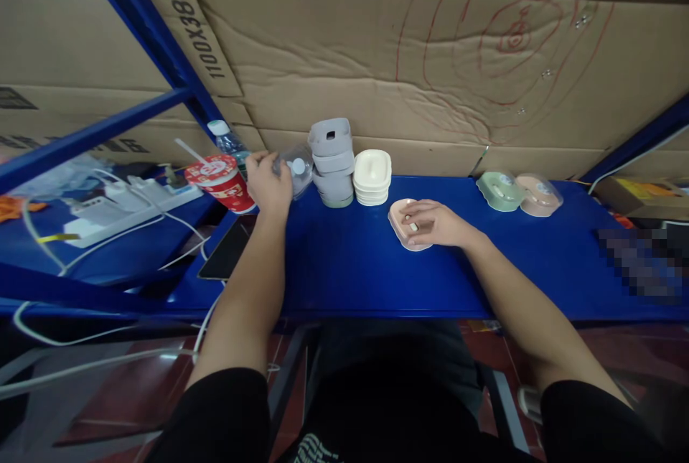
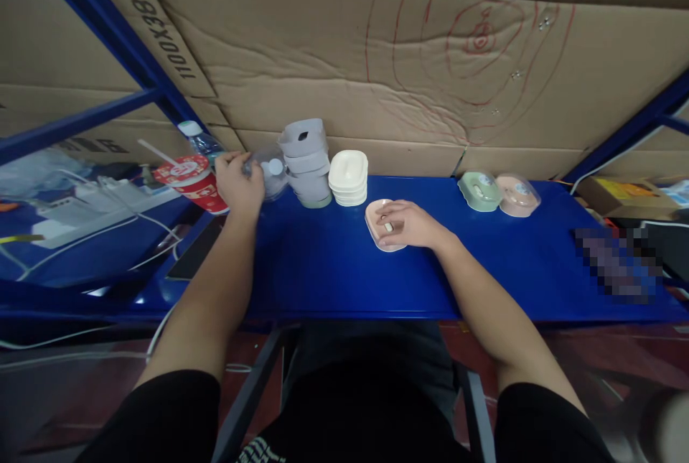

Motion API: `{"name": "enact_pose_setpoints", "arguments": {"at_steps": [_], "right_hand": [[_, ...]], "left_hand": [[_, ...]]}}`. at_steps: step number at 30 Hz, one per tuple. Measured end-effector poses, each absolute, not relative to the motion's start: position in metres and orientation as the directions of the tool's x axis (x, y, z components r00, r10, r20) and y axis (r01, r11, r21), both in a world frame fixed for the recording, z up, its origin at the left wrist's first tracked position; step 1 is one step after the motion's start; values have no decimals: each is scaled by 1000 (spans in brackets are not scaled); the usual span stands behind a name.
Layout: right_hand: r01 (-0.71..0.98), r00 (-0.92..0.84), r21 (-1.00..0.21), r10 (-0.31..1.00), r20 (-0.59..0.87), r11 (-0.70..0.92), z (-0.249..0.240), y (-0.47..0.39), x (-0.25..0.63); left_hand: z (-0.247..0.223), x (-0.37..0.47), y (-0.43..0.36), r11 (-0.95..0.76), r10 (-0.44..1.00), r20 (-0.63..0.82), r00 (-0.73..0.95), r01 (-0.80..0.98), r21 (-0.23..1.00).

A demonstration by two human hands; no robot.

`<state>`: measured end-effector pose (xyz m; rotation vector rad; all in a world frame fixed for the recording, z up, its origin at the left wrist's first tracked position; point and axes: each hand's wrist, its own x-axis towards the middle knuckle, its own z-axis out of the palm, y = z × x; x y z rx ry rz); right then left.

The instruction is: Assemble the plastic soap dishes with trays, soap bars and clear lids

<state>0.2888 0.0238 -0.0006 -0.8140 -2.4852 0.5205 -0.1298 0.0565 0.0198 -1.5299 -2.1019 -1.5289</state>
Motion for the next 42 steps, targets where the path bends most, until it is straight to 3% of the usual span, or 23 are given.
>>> {"name": "enact_pose_setpoints", "arguments": {"at_steps": [9,19,42], "right_hand": [[544,-688,-441,680,254,714,1,21,291],[537,-686,-443,678,266,718,-8,25,293],[535,-691,-468,683,238,703,-9,28,293]], "left_hand": [[22,-131,57,-77,595,662,-456,787,612],[27,-126,51,83,711,546,-444,823,562],[27,-130,51,58,565,643,-517,802,594]]}}
